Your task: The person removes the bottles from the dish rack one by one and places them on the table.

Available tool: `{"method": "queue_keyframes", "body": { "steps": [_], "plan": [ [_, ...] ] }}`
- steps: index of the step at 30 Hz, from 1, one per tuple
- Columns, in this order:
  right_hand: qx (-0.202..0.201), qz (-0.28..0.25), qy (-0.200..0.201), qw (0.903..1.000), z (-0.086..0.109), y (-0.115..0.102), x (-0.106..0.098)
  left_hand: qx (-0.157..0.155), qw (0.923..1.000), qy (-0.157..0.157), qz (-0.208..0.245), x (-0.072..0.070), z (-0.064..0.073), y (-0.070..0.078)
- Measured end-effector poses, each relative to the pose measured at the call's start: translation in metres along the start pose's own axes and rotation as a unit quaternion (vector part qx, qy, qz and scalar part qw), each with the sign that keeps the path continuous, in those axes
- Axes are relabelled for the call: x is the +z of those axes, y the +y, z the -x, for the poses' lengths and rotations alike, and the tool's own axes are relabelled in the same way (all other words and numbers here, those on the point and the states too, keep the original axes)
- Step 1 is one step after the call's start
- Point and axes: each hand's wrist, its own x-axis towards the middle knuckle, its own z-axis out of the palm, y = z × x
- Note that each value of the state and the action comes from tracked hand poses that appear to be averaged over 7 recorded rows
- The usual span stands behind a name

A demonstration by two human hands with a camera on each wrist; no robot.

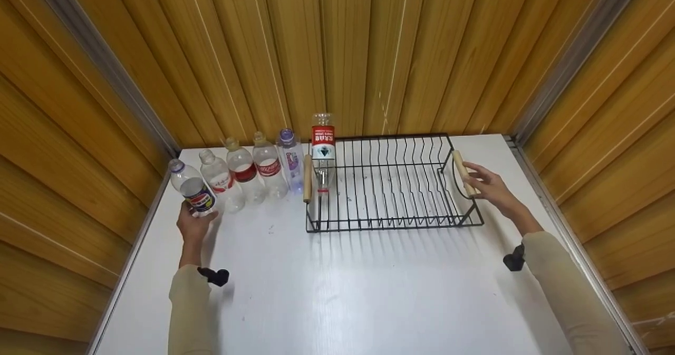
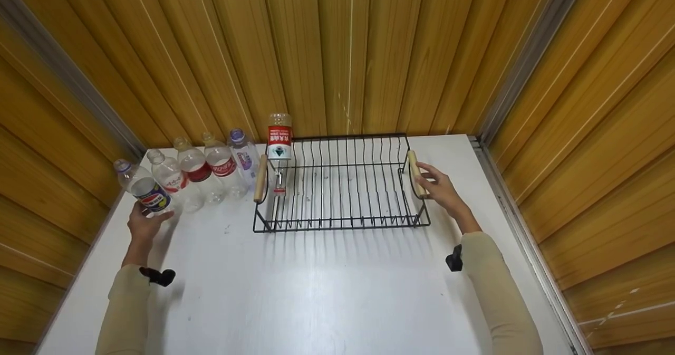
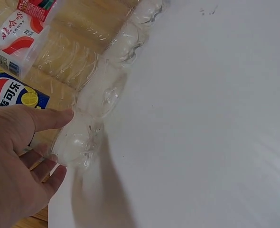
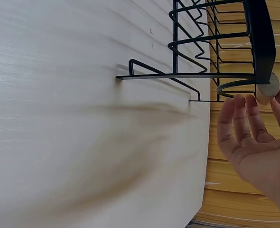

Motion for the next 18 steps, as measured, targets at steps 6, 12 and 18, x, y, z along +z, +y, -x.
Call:
{"method": "queue_keyframes", "body": {
  "steps": [6, 12, 18],
  "plan": [
    [-0.005, 0.000, -0.003, 1.0000, -0.003, 0.000, 0.001, -0.020, 0.9997, -0.011, 0.005, -0.008, 0.005, 0.002],
    [-0.001, -0.005, -0.010, 0.9999, -0.001, 0.000, 0.002, -0.040, 0.9991, 0.001, 0.012, -0.021, 0.014, 0.002],
    [0.005, 0.010, -0.010, 0.9999, 0.000, 0.001, 0.001, -0.058, 0.9979, 0.022, 0.020, -0.040, 0.025, 0.007]
  ]
}}
